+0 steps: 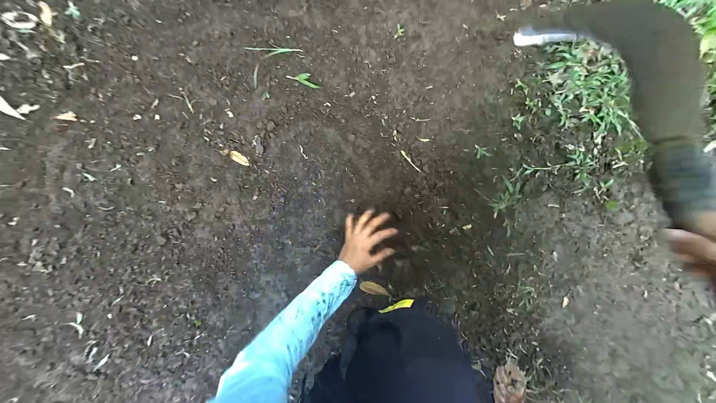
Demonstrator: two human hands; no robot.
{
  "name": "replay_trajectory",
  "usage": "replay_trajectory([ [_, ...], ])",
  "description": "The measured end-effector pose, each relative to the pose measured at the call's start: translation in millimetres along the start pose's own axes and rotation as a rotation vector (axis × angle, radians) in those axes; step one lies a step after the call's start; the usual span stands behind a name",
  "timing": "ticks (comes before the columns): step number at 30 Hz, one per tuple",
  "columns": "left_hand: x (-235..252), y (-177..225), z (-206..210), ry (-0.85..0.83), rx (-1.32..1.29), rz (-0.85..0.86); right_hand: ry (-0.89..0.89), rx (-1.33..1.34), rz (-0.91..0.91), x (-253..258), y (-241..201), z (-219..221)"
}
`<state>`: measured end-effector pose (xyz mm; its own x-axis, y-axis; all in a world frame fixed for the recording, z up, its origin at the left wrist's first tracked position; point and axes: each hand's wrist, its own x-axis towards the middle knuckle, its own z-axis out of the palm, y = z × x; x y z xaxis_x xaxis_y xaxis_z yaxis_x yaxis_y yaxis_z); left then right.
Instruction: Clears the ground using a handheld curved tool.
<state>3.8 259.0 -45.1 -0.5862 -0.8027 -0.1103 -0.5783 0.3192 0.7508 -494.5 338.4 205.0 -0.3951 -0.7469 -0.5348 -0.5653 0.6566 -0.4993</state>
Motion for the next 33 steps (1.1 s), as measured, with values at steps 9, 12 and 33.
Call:
replay_trajectory([
  [9,-94.3,-144.0,-68.0,0.475,0.262,-0.744,-0.235,0.345,0.170,145.6,-260.7,325.3],
  [12,-106.9,-145.4,-64.8,0.501,0.217,-0.687,-0.386,-0.153,0.066,131.8,-240.8,362.6],
  [33,99.9,-204.6,-234.4,0.495,0.133,-0.832,-0.276,-0.436,0.147,72.4,-50.4,250.4],
])
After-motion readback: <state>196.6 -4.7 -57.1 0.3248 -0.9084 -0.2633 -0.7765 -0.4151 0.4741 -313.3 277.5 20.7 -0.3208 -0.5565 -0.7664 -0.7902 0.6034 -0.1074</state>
